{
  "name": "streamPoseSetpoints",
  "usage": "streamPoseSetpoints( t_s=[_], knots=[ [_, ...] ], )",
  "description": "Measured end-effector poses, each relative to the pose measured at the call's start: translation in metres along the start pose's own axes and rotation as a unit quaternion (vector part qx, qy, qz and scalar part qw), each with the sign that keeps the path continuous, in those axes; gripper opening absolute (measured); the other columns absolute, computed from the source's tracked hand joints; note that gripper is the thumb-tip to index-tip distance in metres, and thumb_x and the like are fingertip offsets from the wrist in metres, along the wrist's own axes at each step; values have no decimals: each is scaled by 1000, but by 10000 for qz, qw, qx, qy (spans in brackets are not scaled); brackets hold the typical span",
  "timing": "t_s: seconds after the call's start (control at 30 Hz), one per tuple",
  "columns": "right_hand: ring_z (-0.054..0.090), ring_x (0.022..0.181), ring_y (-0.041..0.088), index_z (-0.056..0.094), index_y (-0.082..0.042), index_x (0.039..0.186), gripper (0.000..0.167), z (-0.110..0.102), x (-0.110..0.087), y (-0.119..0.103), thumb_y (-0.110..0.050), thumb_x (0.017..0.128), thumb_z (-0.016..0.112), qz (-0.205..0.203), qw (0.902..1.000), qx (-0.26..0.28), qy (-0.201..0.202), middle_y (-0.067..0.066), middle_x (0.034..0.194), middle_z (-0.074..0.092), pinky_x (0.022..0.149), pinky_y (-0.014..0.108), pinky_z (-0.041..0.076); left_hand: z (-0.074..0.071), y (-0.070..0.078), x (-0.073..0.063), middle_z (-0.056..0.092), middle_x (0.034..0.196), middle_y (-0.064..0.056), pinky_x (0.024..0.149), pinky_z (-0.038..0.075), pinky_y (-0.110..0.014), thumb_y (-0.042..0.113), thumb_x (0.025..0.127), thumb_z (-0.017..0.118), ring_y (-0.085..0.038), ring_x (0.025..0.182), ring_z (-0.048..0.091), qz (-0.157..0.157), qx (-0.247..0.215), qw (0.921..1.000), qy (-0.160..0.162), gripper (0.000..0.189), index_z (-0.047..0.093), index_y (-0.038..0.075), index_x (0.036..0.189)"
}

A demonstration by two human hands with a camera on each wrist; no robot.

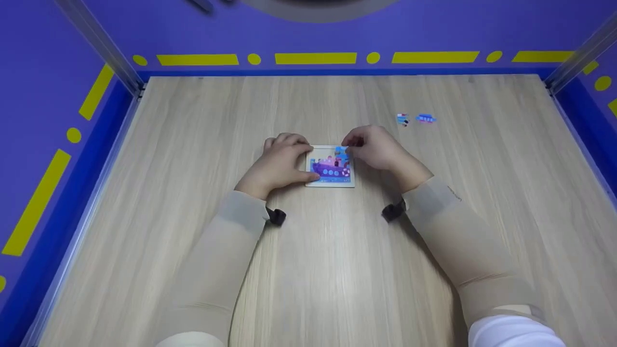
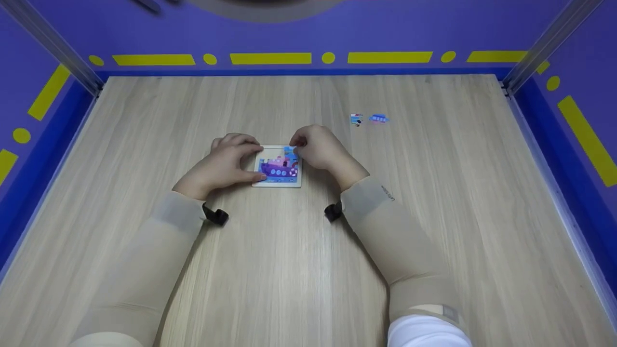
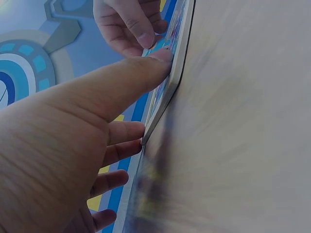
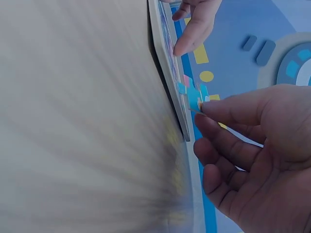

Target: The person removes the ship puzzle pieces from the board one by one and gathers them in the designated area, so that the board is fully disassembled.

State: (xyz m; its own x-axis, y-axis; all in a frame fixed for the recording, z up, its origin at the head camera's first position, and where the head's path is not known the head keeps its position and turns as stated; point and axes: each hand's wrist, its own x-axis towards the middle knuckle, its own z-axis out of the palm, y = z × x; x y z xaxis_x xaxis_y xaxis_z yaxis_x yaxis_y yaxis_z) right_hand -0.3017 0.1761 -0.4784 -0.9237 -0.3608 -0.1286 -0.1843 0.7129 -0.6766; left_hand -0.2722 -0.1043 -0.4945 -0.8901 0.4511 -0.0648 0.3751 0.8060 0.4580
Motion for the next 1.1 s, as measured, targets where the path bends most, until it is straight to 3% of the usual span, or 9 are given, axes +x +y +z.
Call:
streamPoseSetpoints(
  t_s=[0.4,0.73,1.1],
  knots=[
    [63,102,26,82,-14,133,26,-4,1,5,-12,109,74,112,9995,175,-218,13,120,78,85,35,53,1,0,1,59,164,-4,133,24,-59,61,94,87,-31,162,42,-5,42,10000,15,79,69,14,155],
    [68,97,22,79,-12,130,23,-15,4,18,-17,109,72,508,9898,1314,-204,7,111,77,84,29,53,0,0,1,59,164,-4,134,24,-59,63,95,86,-31,162,42,50,98,9999,2,80,68,14,156],
    [66,94,21,80,-9,124,22,-23,4,25,-17,104,77,507,9725,2272,-56,-5,101,78,85,33,50,0,0,1,59,165,-5,133,24,-59,61,95,86,-31,163,41,54,94,9999,-47,80,68,13,157]
  ],
)
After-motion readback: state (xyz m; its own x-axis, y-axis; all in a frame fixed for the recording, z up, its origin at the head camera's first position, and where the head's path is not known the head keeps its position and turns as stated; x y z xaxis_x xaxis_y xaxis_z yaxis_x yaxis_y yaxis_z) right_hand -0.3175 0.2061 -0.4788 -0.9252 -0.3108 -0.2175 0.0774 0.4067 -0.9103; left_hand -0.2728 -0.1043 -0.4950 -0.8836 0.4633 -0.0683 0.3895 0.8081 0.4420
